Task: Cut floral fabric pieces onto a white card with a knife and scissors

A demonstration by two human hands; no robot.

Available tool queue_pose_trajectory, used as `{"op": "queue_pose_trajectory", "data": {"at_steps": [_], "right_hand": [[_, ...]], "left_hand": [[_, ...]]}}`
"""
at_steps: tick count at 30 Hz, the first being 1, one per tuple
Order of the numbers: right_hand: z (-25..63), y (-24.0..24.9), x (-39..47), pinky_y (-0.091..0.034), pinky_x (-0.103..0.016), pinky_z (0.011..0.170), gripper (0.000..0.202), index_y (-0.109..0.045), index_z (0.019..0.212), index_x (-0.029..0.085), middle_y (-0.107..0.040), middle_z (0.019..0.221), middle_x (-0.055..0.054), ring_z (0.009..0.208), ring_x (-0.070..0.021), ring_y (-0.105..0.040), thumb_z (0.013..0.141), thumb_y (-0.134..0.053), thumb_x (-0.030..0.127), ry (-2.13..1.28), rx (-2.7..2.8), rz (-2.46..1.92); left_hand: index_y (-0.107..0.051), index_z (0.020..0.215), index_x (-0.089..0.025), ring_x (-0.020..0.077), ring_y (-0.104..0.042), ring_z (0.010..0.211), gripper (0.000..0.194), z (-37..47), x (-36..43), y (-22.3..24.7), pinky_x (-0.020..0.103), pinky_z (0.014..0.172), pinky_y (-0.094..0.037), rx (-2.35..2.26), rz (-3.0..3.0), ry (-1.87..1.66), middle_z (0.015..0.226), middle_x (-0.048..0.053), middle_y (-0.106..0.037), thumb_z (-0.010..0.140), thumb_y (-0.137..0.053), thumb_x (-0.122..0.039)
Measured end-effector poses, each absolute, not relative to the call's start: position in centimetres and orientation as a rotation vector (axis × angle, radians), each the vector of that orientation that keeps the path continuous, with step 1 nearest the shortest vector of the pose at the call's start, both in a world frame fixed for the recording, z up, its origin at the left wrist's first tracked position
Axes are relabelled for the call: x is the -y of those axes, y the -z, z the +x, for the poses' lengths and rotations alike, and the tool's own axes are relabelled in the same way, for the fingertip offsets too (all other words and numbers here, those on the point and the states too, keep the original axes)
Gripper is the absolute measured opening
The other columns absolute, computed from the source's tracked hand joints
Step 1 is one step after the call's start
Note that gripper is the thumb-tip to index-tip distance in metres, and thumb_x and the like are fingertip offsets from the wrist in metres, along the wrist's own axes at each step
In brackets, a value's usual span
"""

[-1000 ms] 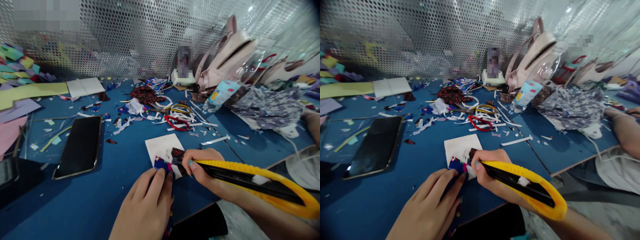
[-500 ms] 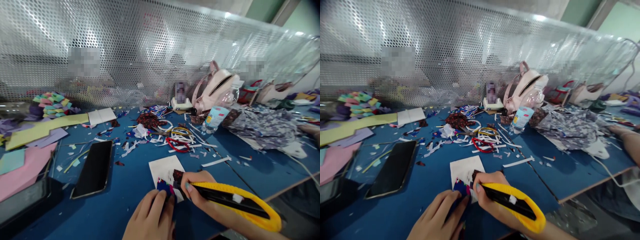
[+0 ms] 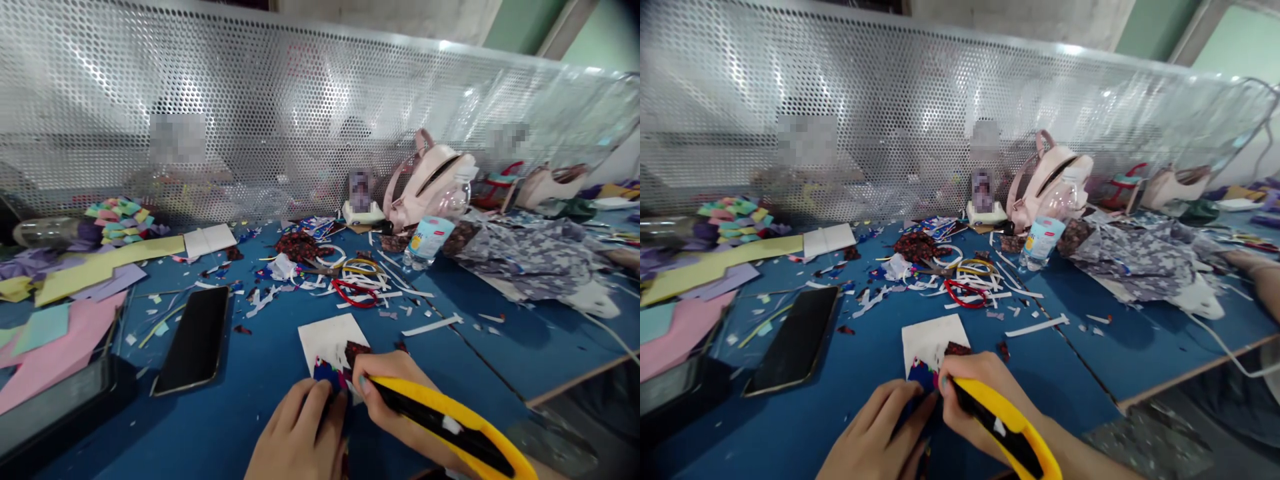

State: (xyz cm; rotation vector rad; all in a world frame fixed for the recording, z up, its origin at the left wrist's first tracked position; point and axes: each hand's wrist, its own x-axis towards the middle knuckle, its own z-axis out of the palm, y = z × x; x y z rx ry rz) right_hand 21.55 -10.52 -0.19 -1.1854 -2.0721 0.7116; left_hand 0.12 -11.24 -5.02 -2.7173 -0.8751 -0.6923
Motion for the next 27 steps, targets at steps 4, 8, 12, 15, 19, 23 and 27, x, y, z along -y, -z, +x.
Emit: {"op": "queue_pose_trajectory", "data": {"at_steps": [4, 8, 12, 15, 19, 23, 27], "right_hand": [[21.7, 0.3, 10.8, -0.032, -0.018, 0.049, 0.028, -0.050, 0.065, 0.019, -0.050, 0.053, 0.005, 0.046, -0.0061, -0.046, 0.092, -0.047, 0.027, -0.631, 1.997, -1.155], [21.5, 0.4, 10.8, -0.031, -0.019, 0.048, 0.031, -0.051, 0.062, 0.018, -0.050, 0.051, 0.005, 0.044, -0.0060, -0.046, 0.092, -0.045, 0.026, -0.497, 1.985, -1.178], [21.4, 0.1, 10.8, -0.031, -0.018, 0.047, 0.033, -0.050, 0.060, 0.019, -0.050, 0.049, 0.005, 0.042, -0.0058, -0.046, 0.092, -0.044, 0.026, -0.458, 1.932, -1.147], [21.6, -0.7, 10.9, -0.032, -0.018, 0.046, 0.037, -0.048, 0.058, 0.019, -0.050, 0.047, 0.005, 0.042, -0.0063, -0.046, 0.093, -0.041, 0.028, -0.467, 1.853, -1.154], [21.9, -1.3, 11.1, -0.035, -0.018, 0.046, 0.036, -0.050, 0.058, 0.019, -0.052, 0.049, 0.004, 0.043, -0.0074, -0.049, 0.093, -0.041, 0.026, -0.485, 1.851, -1.197], [21.9, -1.0, 11.2, -0.033, -0.019, 0.045, 0.037, -0.048, 0.057, 0.020, -0.049, 0.047, 0.004, 0.042, -0.0081, -0.047, 0.092, -0.042, 0.028, -0.461, 1.745, -1.170], [22.0, -1.2, 11.3, -0.035, -0.020, 0.047, 0.036, -0.050, 0.058, 0.020, -0.052, 0.049, 0.003, 0.044, -0.0090, -0.050, 0.091, -0.042, 0.028, -0.491, 1.801, -1.261]], "left_hand": [[-0.060, 0.129, -0.016, 0.0238, -0.066, 0.107, 0.036, 0.0, 11.3, 4.9, 0.033, 0.085, -0.063, 0.857, -2.729, 0.686, 0.117, 0.009, -0.066, 0.102, -0.038, -0.024], [-0.061, 0.127, -0.018, 0.0236, -0.066, 0.105, 0.036, 0.1, 11.2, 4.9, 0.034, 0.083, -0.064, 0.865, -2.734, 0.690, 0.115, 0.008, -0.067, 0.103, -0.036, -0.024], [-0.062, 0.125, -0.018, 0.0234, -0.067, 0.103, 0.036, 0.4, 11.3, 5.1, 0.034, 0.081, -0.064, 0.889, -2.701, 0.706, 0.114, 0.007, -0.067, 0.103, -0.035, -0.024], [-0.063, 0.123, -0.018, 0.0232, -0.067, 0.102, 0.036, 0.5, 11.4, 5.2, 0.033, 0.081, -0.064, 0.904, -2.679, 0.706, 0.113, 0.007, -0.067, 0.103, -0.034, -0.023], [-0.061, 0.126, -0.018, 0.0235, -0.067, 0.103, 0.036, 0.6, 11.5, 4.9, 0.032, 0.080, -0.064, 0.894, -2.667, 0.694, 0.114, 0.008, -0.066, 0.102, -0.035, -0.024], [-0.061, 0.126, -0.018, 0.0234, -0.066, 0.103, 0.038, 0.7, 11.7, 4.5, 0.034, 0.081, -0.064, 0.911, -2.685, 0.698, 0.114, 0.009, -0.065, 0.103, -0.032, -0.026], [-0.062, 0.125, -0.018, 0.0240, -0.065, 0.107, 0.036, 0.6, 11.9, 4.2, 0.035, 0.085, -0.063, 0.933, -2.745, 0.682, 0.116, 0.009, -0.065, 0.102, -0.035, -0.023]]}}
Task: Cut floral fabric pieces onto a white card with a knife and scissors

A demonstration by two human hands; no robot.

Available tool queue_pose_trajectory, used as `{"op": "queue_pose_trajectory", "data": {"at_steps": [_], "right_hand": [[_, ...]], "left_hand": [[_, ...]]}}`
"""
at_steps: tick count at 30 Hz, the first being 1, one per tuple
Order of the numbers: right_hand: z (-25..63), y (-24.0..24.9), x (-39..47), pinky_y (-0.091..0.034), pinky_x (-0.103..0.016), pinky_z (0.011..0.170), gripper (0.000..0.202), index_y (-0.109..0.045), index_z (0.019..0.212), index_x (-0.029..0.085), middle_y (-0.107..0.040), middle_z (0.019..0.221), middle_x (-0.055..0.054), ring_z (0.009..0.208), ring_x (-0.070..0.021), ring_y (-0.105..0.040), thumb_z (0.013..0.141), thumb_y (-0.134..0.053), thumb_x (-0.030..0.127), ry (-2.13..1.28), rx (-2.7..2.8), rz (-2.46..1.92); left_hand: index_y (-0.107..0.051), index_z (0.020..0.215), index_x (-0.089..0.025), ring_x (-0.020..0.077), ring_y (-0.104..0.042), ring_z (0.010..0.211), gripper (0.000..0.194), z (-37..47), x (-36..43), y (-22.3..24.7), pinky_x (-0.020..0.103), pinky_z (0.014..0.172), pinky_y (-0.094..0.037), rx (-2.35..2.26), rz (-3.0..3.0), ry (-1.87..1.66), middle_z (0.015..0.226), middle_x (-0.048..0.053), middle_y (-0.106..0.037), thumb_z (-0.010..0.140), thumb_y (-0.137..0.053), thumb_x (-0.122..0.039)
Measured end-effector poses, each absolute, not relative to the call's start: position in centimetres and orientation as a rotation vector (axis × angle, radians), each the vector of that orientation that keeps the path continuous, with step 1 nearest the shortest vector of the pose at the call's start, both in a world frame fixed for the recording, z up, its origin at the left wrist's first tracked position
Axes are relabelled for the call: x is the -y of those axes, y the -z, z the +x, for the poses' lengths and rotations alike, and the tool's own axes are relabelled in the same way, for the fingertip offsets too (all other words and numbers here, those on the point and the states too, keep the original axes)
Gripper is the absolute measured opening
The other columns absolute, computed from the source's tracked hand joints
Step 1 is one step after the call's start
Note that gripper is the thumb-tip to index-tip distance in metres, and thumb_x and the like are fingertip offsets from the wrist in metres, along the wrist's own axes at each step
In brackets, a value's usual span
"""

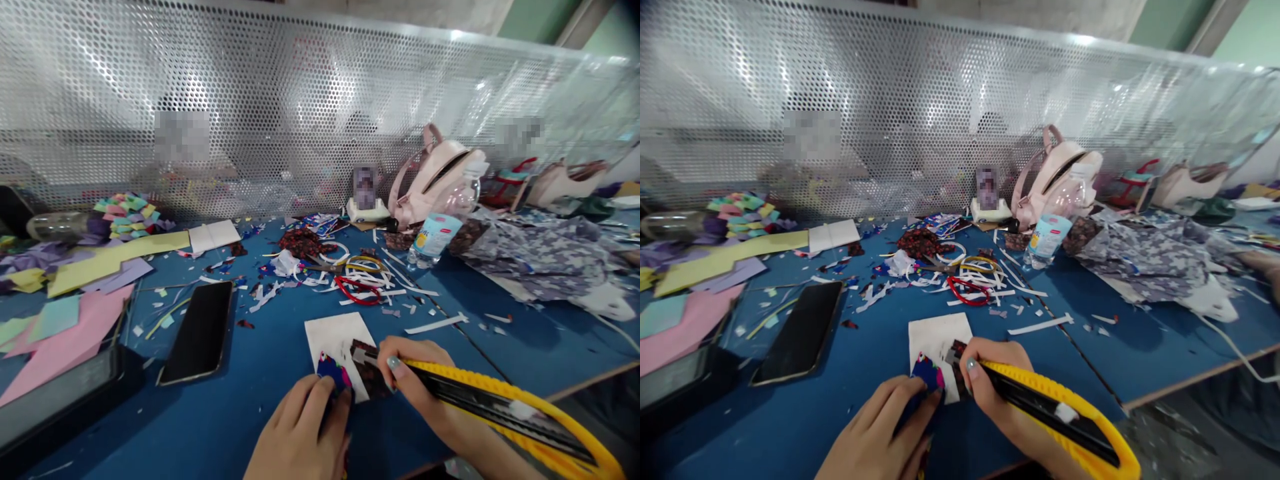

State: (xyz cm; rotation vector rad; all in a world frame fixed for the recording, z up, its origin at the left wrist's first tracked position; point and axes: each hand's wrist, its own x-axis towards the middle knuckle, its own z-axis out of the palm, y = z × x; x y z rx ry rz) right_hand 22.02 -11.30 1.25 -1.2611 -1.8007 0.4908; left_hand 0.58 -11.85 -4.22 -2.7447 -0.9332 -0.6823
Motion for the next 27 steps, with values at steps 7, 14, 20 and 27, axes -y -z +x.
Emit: {"op": "queue_pose_trajectory", "data": {"at_steps": [7, 14, 20, 27], "right_hand": [[22.6, -0.6, 11.6, -0.040, -0.022, 0.053, 0.024, -0.057, 0.078, 0.021, -0.058, 0.066, 0.000, 0.057, -0.0129, -0.053, 0.092, -0.044, 0.036, -0.659, 1.762, -1.313], [22.0, -0.7, 11.3, -0.029, -0.022, 0.046, 0.020, -0.051, 0.076, 0.021, -0.049, 0.056, 0.005, 0.045, -0.0091, -0.043, 0.088, -0.046, 0.035, -0.841, 1.662, -1.353], [21.8, -0.5, 11.2, -0.030, -0.023, 0.048, 0.021, -0.053, 0.073, 0.021, -0.051, 0.053, 0.005, 0.045, -0.0095, -0.046, 0.087, -0.046, 0.035, -0.767, 1.679, -1.431], [22.1, -0.8, 11.1, -0.032, -0.023, 0.046, 0.017, -0.054, 0.077, 0.022, -0.056, 0.055, 0.004, 0.045, -0.0108, -0.049, 0.088, -0.046, 0.032, -0.760, 1.780, -1.420]], "left_hand": [[-0.061, 0.126, -0.016, 0.0252, -0.065, 0.109, 0.035, 0.6, 11.8, 3.7, 0.036, 0.085, -0.063, 0.918, -2.773, 0.678, 0.118, 0.011, -0.064, 0.101, -0.037, -0.023], [-0.063, 0.124, -0.015, 0.0241, -0.066, 0.104, 0.038, 0.6, 12.0, 2.9, 0.036, 0.082, -0.064, 0.914, -2.755, 0.704, 0.114, 0.010, -0.066, 0.101, -0.033, -0.020], [-0.062, 0.126, -0.016, 0.0236, -0.064, 0.107, 0.037, 0.5, 11.9, 3.1, 0.034, 0.085, -0.063, 0.915, -2.764, 0.663, 0.117, 0.010, -0.065, 0.101, -0.035, -0.020], [-0.063, 0.124, -0.016, 0.0234, -0.065, 0.104, 0.038, 0.5, 11.9, 3.2, 0.034, 0.082, -0.064, 0.905, -2.769, 0.683, 0.115, 0.009, -0.066, 0.102, -0.033, -0.020]]}}
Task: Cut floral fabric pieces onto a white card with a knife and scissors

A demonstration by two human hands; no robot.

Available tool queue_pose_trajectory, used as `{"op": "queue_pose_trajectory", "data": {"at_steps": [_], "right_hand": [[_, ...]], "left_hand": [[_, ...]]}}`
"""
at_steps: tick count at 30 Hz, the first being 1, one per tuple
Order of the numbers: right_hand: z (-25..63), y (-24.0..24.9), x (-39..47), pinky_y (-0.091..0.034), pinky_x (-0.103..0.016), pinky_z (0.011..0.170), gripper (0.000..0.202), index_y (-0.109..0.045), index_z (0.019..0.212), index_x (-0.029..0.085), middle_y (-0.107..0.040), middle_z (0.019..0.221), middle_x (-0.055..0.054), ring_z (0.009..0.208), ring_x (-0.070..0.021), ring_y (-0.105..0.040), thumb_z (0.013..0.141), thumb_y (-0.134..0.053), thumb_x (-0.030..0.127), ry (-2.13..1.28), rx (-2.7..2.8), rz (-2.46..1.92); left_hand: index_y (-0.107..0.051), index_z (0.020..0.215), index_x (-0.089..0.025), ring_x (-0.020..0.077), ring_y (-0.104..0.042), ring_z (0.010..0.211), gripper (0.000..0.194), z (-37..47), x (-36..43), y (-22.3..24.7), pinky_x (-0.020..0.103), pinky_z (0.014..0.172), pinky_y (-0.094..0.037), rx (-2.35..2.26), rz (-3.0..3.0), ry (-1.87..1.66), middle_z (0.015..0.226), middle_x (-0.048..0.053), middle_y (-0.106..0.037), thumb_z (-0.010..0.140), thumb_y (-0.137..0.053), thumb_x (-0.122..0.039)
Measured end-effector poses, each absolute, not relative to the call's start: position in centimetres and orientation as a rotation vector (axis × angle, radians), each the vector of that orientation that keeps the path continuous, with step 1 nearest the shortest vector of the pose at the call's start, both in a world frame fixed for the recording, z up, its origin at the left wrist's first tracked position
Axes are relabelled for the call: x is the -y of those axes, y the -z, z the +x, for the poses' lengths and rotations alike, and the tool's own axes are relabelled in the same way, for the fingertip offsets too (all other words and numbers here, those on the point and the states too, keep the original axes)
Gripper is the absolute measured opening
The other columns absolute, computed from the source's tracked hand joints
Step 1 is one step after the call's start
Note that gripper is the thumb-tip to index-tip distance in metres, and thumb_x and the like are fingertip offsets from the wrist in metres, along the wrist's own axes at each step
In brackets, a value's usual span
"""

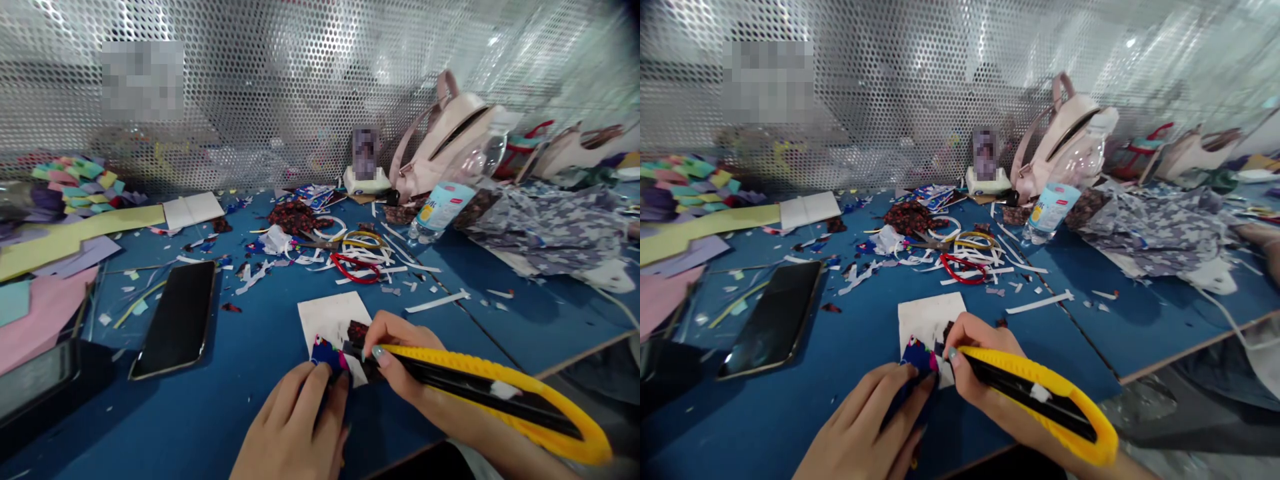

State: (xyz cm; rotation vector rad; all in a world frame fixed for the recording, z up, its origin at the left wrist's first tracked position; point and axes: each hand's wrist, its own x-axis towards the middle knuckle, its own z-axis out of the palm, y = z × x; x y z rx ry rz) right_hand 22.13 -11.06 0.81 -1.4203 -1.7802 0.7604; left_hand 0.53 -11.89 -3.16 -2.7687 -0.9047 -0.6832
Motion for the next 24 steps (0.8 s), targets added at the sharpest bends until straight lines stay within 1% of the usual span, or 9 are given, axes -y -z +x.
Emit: {"op": "queue_pose_trajectory", "data": {"at_steps": [5, 9, 11, 13, 15, 18, 21, 24], "right_hand": [[21.8, 0.3, 11.0, -0.033, -0.023, 0.048, 0.019, -0.053, 0.075, 0.021, -0.052, 0.052, 0.005, 0.043, -0.0100, -0.048, 0.088, -0.046, 0.035, -0.743, 1.756, -1.435], [21.8, 1.0, 11.0, -0.030, -0.020, 0.046, 0.010, -0.050, 0.079, 0.021, -0.052, 0.056, 0.006, 0.044, -0.0079, -0.045, 0.088, -0.049, 0.025, -0.683, 1.875, -1.362], [21.9, 0.9, 10.9, -0.030, -0.019, 0.047, 0.006, -0.049, 0.081, 0.022, -0.051, 0.058, 0.006, 0.046, -0.0075, -0.045, 0.087, -0.048, 0.020, -0.648, 1.960, -1.309], [21.9, 0.7, 10.8, -0.031, -0.019, 0.048, 0.006, -0.047, 0.081, 0.022, -0.050, 0.059, 0.007, 0.048, -0.0077, -0.045, 0.087, -0.048, 0.020, -0.632, 2.014, -1.279], [22.0, 0.4, 10.8, -0.032, -0.019, 0.049, 0.007, -0.047, 0.082, 0.022, -0.051, 0.059, 0.007, 0.048, -0.0079, -0.046, 0.089, -0.048, 0.023, -0.662, 2.033, -1.260], [22.2, 0.1, 10.9, -0.034, -0.019, 0.050, 0.011, -0.051, 0.084, 0.021, -0.055, 0.061, 0.006, 0.049, -0.0084, -0.048, 0.091, -0.049, 0.030, -0.746, 2.032, -1.247], [22.5, -0.2, 11.3, -0.035, -0.021, 0.050, 0.020, -0.054, 0.081, 0.021, -0.056, 0.060, 0.004, 0.049, -0.0098, -0.050, 0.092, -0.048, 0.037, -0.649, 1.892, -1.296], [23.2, -0.8, 11.7, -0.034, -0.021, 0.044, 0.025, -0.055, 0.076, 0.022, -0.054, 0.055, 0.004, 0.044, -0.0107, -0.049, 0.091, -0.044, 0.038, -0.523, 1.754, -1.332]], "left_hand": [[-0.063, 0.125, -0.015, 0.0239, -0.065, 0.106, 0.038, 0.5, 11.9, 3.0, 0.035, 0.084, -0.063, 0.918, -2.772, 0.665, 0.116, 0.009, -0.066, 0.101, -0.034, -0.020], [-0.064, 0.123, -0.015, 0.0234, -0.066, 0.104, 0.039, 0.6, 11.8, 3.1, 0.034, 0.083, -0.063, 0.922, -2.762, 0.701, 0.113, 0.010, -0.067, 0.102, -0.032, -0.020], [-0.063, 0.126, -0.015, 0.0236, -0.066, 0.105, 0.039, 0.6, 11.8, 3.3, 0.034, 0.084, -0.063, 0.906, -2.771, 0.688, 0.114, 0.010, -0.067, 0.102, -0.033, -0.022], [-0.061, 0.129, -0.015, 0.0238, -0.065, 0.107, 0.038, 0.5, 11.7, 3.6, 0.034, 0.085, -0.063, 0.887, -2.781, 0.664, 0.116, 0.010, -0.066, 0.102, -0.035, -0.023], [-0.060, 0.130, -0.016, 0.0239, -0.066, 0.107, 0.037, 0.4, 11.6, 3.8, 0.034, 0.084, -0.063, 0.889, -2.789, 0.649, 0.116, 0.011, -0.066, 0.101, -0.037, -0.023], [-0.059, 0.131, -0.016, 0.0242, -0.065, 0.109, 0.037, 0.4, 11.5, 3.8, 0.034, 0.085, -0.063, 0.912, -2.806, 0.638, 0.117, 0.011, -0.066, 0.099, -0.040, -0.023], [-0.059, 0.130, -0.017, 0.0245, -0.065, 0.110, 0.037, 0.4, 11.6, 3.7, 0.034, 0.087, -0.062, 0.920, -2.798, 0.659, 0.118, 0.011, -0.065, 0.099, -0.041, -0.022], [-0.060, 0.129, -0.018, 0.0246, -0.065, 0.109, 0.035, 0.3, 11.7, 3.8, 0.035, 0.086, -0.062, 0.916, -2.789, 0.653, 0.119, 0.010, -0.064, 0.099, -0.042, -0.023]]}}
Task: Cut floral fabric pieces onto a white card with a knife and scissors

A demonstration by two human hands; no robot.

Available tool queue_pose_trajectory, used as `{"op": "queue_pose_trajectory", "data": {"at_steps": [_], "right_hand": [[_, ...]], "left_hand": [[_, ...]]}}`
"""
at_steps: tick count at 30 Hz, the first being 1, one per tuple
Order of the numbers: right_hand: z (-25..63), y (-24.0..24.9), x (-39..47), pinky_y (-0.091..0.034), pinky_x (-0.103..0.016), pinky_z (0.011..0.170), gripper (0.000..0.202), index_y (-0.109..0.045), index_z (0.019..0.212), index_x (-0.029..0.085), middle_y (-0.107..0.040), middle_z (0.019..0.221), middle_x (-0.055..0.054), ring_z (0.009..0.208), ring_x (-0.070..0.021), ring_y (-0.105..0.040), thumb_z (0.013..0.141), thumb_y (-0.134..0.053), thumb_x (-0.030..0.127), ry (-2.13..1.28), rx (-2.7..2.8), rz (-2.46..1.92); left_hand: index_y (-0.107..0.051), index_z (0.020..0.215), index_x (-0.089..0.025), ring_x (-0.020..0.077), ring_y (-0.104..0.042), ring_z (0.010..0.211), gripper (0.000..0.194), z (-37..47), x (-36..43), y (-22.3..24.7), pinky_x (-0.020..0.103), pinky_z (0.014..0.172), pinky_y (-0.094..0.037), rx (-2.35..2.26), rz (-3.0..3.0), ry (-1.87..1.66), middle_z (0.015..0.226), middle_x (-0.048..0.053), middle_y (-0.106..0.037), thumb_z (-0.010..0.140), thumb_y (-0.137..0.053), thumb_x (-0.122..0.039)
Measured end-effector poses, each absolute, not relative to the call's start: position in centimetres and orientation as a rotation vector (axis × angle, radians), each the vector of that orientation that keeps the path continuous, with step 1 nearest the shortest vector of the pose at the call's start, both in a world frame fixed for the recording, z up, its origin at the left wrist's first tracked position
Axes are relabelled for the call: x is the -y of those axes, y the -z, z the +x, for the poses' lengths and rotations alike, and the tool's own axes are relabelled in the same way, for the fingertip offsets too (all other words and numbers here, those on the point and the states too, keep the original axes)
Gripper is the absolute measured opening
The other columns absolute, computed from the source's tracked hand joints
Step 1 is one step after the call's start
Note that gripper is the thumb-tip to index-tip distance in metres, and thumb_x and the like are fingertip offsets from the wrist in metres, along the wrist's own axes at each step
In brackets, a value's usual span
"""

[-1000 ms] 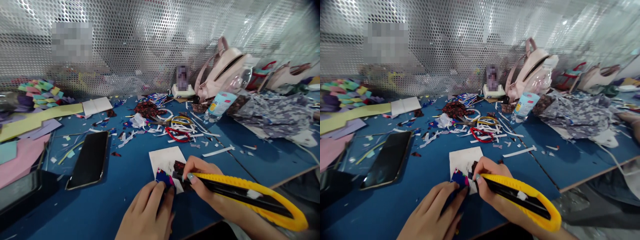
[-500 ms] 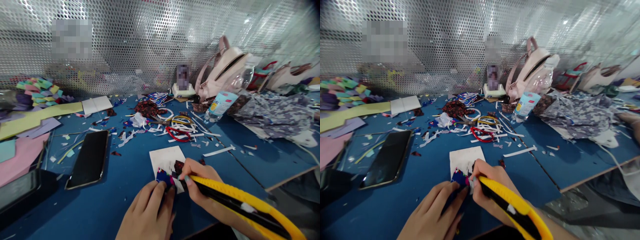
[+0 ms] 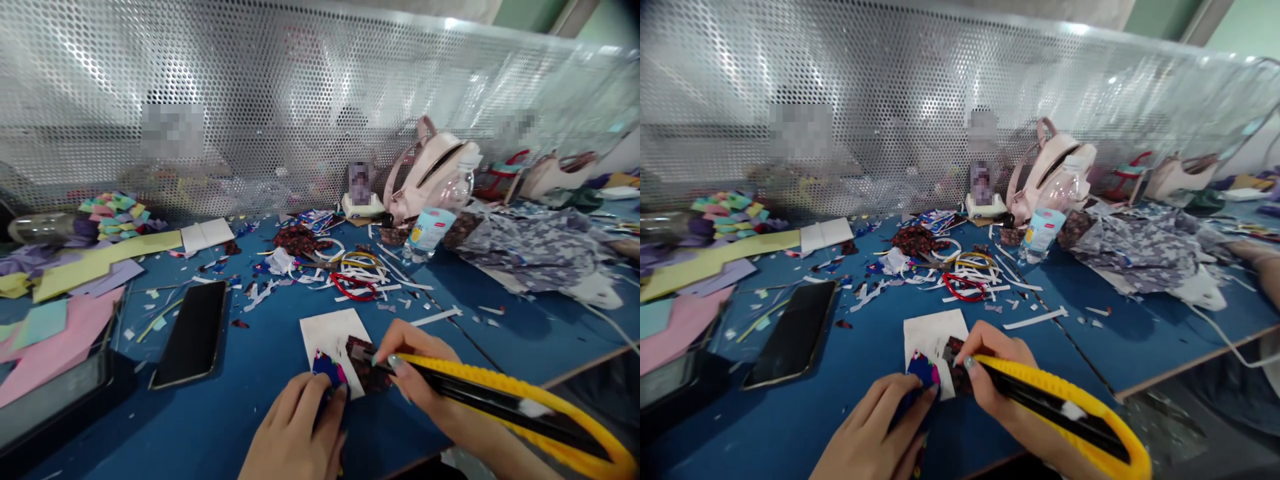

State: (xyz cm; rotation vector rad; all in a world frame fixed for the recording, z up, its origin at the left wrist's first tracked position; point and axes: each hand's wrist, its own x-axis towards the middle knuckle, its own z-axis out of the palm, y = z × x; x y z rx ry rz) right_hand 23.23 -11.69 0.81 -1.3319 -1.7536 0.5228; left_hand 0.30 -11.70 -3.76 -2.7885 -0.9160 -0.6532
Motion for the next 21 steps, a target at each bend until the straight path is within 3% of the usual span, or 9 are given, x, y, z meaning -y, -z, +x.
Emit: {"op": "queue_pose_trajectory", "data": {"at_steps": [3, 6, 10, 17, 21], "right_hand": [[24.4, -1.1, 11.6, -0.035, -0.021, 0.041, 0.020, -0.056, 0.076, 0.022, -0.055, 0.055, 0.004, 0.043, -0.0116, -0.051, 0.089, -0.044, 0.034, -0.440, 1.793, -1.317], [25.7, -0.8, 10.8, -0.049, -0.024, 0.057, 0.009, -0.059, 0.091, 0.022, -0.068, 0.078, -0.001, 0.064, -0.0157, -0.065, 0.086, -0.051, 0.024, -0.285, 1.966, -1.351], [27.0, -0.6, 9.3, -0.053, -0.035, 0.083, 0.035, -0.056, 0.122, 0.026, -0.068, 0.110, -0.007, 0.099, -0.0225, -0.066, 0.090, -0.054, 0.011, -0.121, 2.300, -1.373], [28.5, -1.7, 6.9, -0.054, -0.041, 0.088, 0.042, -0.053, 0.131, 0.024, -0.067, 0.113, -0.008, 0.104, -0.0247, -0.064, 0.092, -0.052, 0.007, 0.051, 2.559, -1.308], [29.4, -1.5, 7.9, -0.054, -0.038, 0.081, 0.031, -0.056, 0.125, 0.022, -0.070, 0.107, -0.008, 0.098, -0.0241, -0.067, 0.095, -0.054, 0.019, 0.099, 2.483, -1.234]], "left_hand": [[-0.059, 0.129, -0.018, 0.0248, -0.065, 0.109, 0.036, 0.2, 11.6, 4.0, 0.035, 0.084, -0.063, 0.894, -2.781, 0.624, 0.119, 0.010, -0.064, 0.099, -0.042, -0.023], [-0.059, 0.131, -0.018, 0.0247, -0.065, 0.110, 0.037, 0.1, 11.4, 4.2, 0.034, 0.085, -0.063, 0.872, -2.763, 0.625, 0.120, 0.010, -0.064, 0.099, -0.041, -0.023], [-0.059, 0.132, -0.019, 0.0233, -0.066, 0.107, 0.038, -0.1, 11.3, 4.6, 0.033, 0.084, -0.063, 0.852, -2.736, 0.616, 0.118, 0.009, -0.064, 0.100, -0.039, -0.024], [-0.062, 0.128, -0.020, 0.0239, -0.067, 0.104, 0.037, 0.2, 11.3, 4.7, 0.035, 0.081, -0.064, 0.894, -2.728, 0.655, 0.115, 0.009, -0.064, 0.098, -0.040, -0.020], [-0.063, 0.125, -0.018, 0.0245, -0.066, 0.106, 0.036, 0.4, 11.6, 3.5, 0.037, 0.083, -0.064, 0.912, -2.766, 0.682, 0.116, 0.010, -0.065, 0.099, -0.040, -0.021]]}}
